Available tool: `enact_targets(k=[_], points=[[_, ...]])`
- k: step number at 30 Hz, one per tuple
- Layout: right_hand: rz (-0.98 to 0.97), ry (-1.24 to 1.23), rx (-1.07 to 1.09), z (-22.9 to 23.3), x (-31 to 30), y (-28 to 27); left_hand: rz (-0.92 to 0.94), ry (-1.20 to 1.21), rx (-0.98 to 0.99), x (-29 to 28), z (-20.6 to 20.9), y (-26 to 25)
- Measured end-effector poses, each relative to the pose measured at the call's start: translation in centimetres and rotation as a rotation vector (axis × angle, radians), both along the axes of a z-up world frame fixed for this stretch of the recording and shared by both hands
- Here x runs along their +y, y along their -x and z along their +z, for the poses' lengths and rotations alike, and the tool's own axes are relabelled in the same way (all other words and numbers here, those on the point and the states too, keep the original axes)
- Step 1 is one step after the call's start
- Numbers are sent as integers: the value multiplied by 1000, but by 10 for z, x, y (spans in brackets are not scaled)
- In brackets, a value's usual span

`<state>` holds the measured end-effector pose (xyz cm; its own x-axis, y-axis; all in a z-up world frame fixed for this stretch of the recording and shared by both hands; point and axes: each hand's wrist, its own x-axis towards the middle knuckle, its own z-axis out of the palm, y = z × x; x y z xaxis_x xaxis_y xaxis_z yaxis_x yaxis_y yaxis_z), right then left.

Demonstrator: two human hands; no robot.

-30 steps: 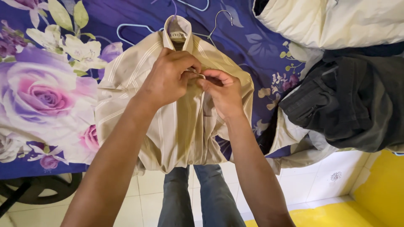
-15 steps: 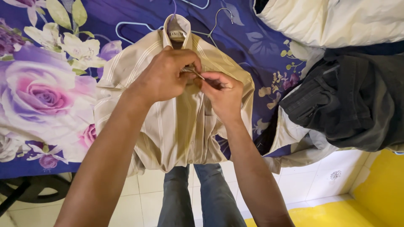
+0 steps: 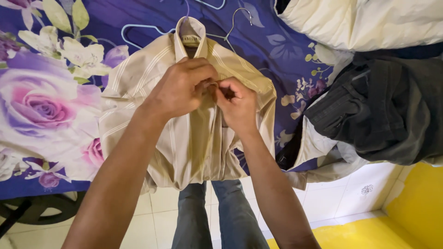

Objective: Button a shirt and place it on a hanger to hang it on a wall hook.

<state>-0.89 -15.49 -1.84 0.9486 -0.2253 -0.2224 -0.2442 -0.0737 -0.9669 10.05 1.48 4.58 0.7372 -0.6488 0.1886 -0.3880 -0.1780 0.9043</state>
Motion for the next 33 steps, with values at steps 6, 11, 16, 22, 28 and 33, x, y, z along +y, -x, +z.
enact_targets(k=[6,11,16,22,28,33], points=[[-18,12,-18,12,7,-8,-13,-9,129,1,-2,-4],[11,280,-7,18,3,-16,-11,-37,110,-1,-10,-5],[90,58,116,17,-10,-28,23,-85,44,-1,-18,-4],[131,-16,188,18,-13,-27,-7,-142,-36,-2,-20,2],[104,-37,125,3,-8,-18,110,-128,117,-7,3,-1],[51,-73,75,7,-6,-18,184,-235,-91,-9,-24,11]])
